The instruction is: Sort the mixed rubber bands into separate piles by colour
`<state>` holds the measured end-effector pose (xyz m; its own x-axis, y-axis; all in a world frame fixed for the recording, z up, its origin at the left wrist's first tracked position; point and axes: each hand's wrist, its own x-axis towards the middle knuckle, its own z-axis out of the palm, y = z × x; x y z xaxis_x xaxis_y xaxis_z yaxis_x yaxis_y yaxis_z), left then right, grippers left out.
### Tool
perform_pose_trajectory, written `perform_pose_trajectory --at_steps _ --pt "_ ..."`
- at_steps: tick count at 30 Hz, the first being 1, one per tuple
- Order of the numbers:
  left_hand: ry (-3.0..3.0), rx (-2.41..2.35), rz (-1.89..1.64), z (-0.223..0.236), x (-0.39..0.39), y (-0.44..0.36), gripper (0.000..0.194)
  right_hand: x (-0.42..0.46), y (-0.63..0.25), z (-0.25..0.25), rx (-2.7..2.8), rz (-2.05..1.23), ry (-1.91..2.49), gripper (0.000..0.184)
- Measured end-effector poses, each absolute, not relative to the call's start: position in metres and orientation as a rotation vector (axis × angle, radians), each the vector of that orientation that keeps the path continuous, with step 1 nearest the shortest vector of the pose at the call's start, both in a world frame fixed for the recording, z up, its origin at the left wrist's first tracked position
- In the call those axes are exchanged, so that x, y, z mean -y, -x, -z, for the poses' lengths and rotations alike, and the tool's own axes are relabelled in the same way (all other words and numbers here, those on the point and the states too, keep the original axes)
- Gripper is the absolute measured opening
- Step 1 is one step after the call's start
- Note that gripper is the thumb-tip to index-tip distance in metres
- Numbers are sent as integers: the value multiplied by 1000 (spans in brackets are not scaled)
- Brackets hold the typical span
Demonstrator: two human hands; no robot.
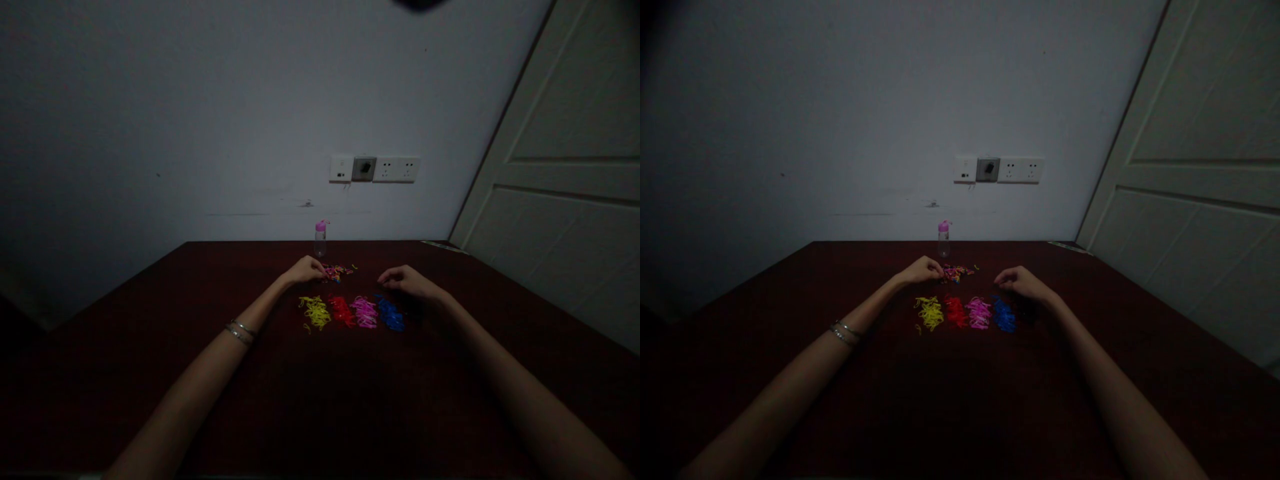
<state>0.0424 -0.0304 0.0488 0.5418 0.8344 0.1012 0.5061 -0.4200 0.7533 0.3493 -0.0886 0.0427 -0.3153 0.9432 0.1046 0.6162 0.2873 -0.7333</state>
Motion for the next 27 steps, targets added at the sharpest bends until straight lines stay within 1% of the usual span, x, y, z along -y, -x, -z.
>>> perform_pose_trajectory --at_steps 4,8,13,18,27 --pt "-2086 -1305 -768 -38 12 -23 18 87 -355 -38 1910 -799 1445 24" --pt "-2071 -1448 -761 -33 4 -9 17 89 -356 -34 1754 -854 1460 25" --pt "-2103 -1496 -738 -32 4 -4 20 88 -356 -34 1740 -801 1472 24" --pt "-2152 -1531 -634 -28 1 1 24 86 -358 -33 1780 -771 1476 25" --pt "-2243 -1562 -606 -17 -9 7 14 84 -359 -30 1838 -715 1476 25"
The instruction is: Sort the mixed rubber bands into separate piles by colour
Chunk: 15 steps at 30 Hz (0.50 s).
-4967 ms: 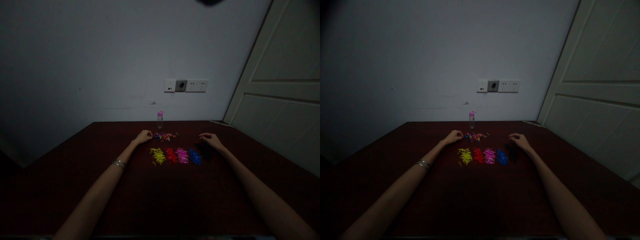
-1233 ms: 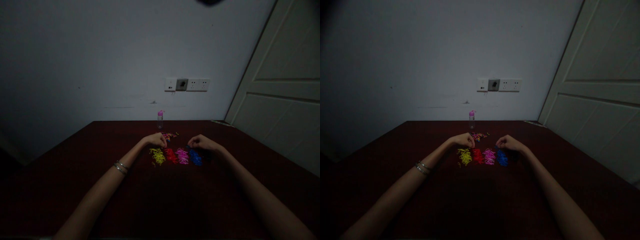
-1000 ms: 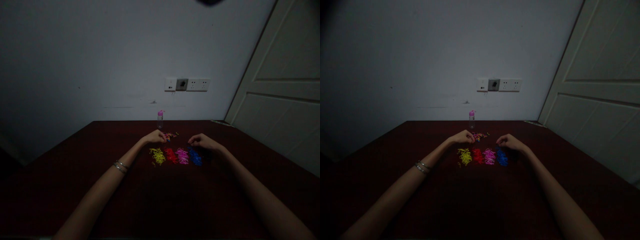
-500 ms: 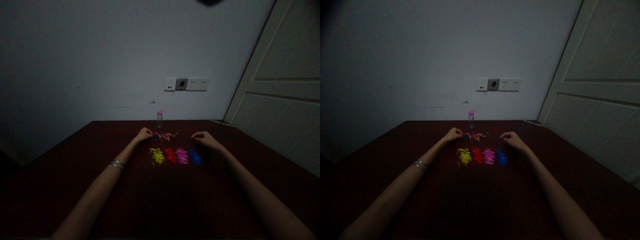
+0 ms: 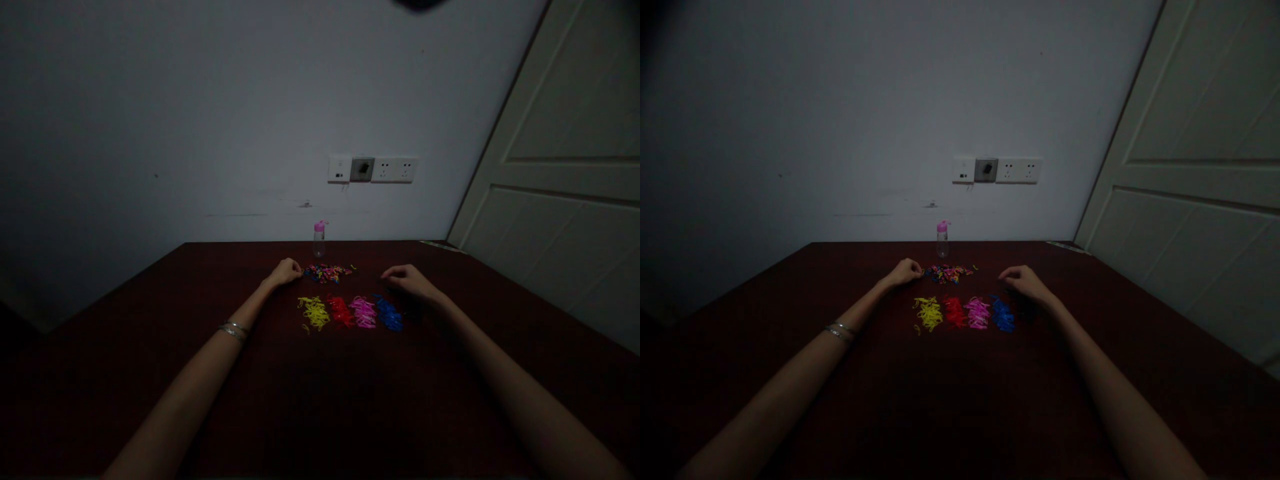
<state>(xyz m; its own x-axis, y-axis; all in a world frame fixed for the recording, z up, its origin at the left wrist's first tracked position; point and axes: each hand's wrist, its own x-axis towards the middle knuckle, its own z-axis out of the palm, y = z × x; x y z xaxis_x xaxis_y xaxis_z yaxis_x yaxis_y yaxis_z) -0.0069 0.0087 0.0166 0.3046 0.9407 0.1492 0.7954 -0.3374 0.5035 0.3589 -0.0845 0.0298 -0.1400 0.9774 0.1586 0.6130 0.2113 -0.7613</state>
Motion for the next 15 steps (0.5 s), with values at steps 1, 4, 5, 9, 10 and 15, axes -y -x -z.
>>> perform_pose_trajectory --at_steps 1,4,5,9,10,15 --pt "-2238 -1553 -618 -16 -9 7 14 85 -359 -30 1838 -711 1479 25" --pt "-2207 -1494 -668 -16 -9 8 14 84 -359 -30 1850 -699 1477 26" --pt "-2184 -1467 -689 -17 -9 8 15 84 -359 -29 1855 -699 1477 26" --pt "-2057 -1331 -796 -23 -6 5 16 81 -360 -28 1855 -707 1497 26" --pt "-2028 -1295 -818 -26 -5 3 16 81 -360 -27 1857 -703 1500 26" --pt "-1938 -1189 -769 -47 10 -11 26 83 -349 -32 1916 -642 1385 24"
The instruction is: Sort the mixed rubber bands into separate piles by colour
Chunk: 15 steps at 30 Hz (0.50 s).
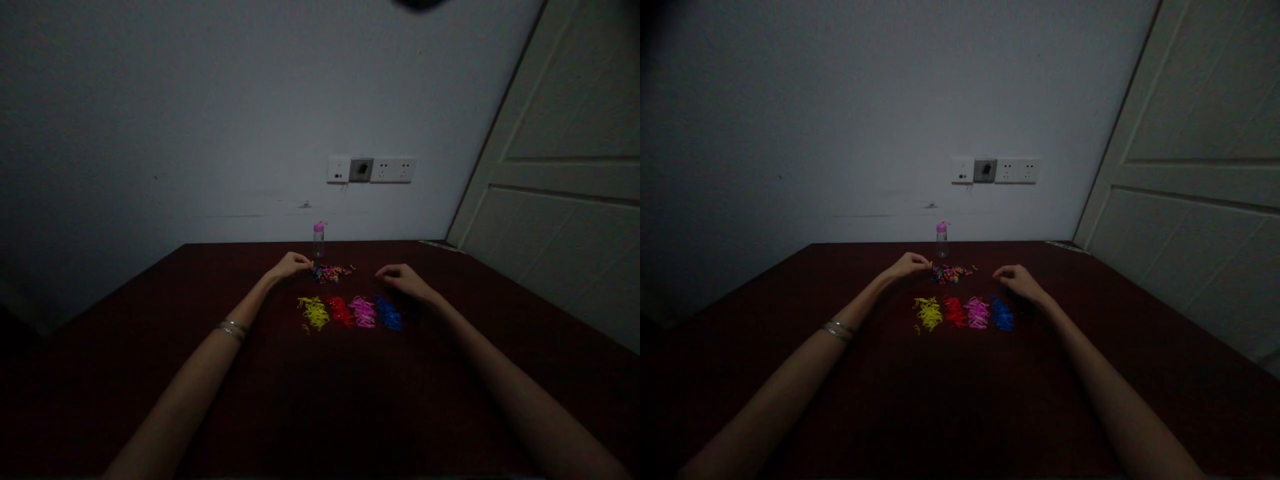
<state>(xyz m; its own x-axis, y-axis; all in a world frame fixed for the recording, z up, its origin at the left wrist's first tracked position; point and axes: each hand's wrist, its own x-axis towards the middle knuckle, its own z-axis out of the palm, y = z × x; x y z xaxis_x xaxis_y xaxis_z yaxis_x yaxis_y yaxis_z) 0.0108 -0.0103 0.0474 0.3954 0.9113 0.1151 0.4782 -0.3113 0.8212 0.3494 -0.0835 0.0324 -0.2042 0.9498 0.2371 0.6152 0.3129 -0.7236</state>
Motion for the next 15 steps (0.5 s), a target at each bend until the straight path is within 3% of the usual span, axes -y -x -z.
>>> perform_pose_trajectory --at_steps 15 --pt "-1960 -813 -560 -79 63 -68 30 120 -267 -50 1822 -941 1054 43"
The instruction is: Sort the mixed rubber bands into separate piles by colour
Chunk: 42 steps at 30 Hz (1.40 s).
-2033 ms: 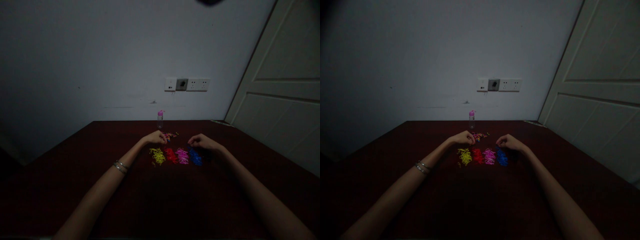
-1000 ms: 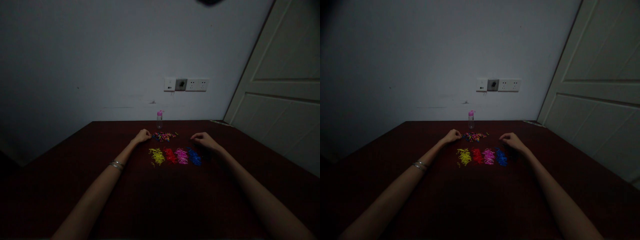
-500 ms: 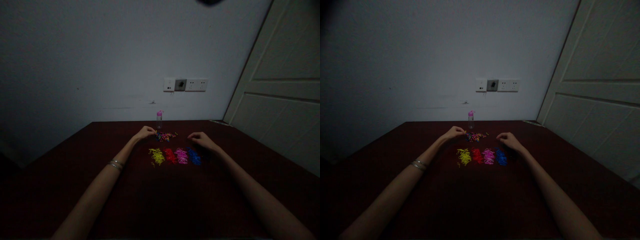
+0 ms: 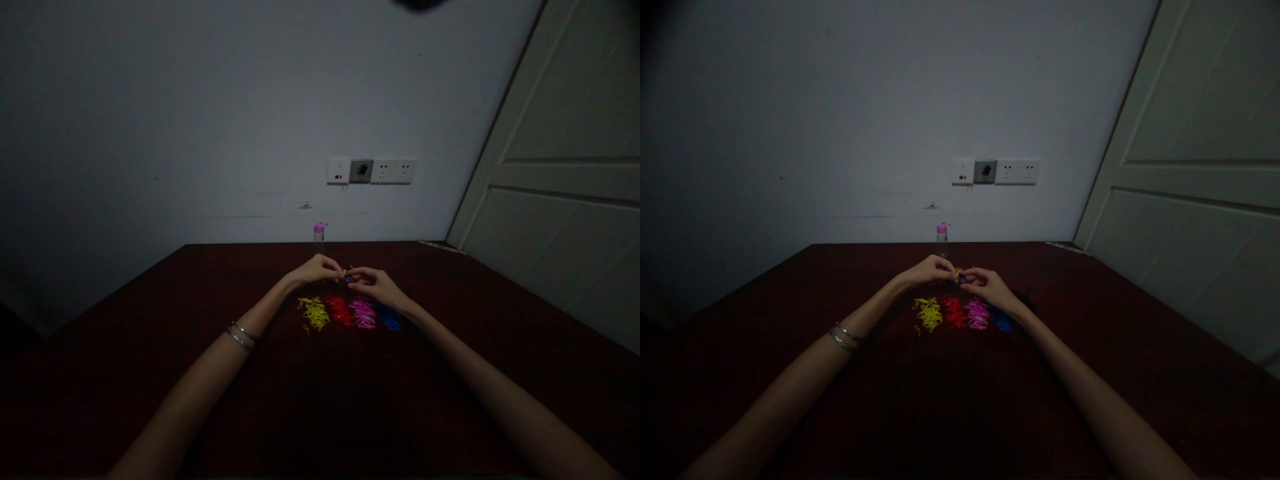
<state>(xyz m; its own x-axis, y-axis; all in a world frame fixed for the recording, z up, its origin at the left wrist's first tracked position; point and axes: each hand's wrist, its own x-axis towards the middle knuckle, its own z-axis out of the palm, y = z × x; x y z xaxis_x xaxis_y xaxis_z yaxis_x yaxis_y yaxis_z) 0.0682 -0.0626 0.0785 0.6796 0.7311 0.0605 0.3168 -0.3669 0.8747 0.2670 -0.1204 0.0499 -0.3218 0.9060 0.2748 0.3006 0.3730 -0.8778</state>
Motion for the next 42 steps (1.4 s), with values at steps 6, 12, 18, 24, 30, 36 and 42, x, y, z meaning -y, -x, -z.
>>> perform_pose_trajectory --at_steps 6,12,18,24,30,36,42 --pt "-1967 -836 -545 -77 64 -70 30 118 -269 -49 1743 -939 1107 40" --pt "-1962 -826 -550 -73 59 -67 28 118 -279 -60 1780 -894 1145 39" --pt "-1929 -863 -574 -70 54 -63 27 108 -341 -72 1968 -835 1364 35" --pt "-1922 -894 -565 -67 53 -61 27 100 -399 -55 2024 -984 1501 32" --pt "-1920 -864 -571 -67 55 -61 26 99 -406 -59 2031 -807 1556 44" --pt "-1944 -838 -539 -67 56 -65 27 114 -338 -67 2035 -626 1317 36" --pt "-1972 -784 -504 -70 63 -69 23 130 -283 -58 2126 -662 1098 34"
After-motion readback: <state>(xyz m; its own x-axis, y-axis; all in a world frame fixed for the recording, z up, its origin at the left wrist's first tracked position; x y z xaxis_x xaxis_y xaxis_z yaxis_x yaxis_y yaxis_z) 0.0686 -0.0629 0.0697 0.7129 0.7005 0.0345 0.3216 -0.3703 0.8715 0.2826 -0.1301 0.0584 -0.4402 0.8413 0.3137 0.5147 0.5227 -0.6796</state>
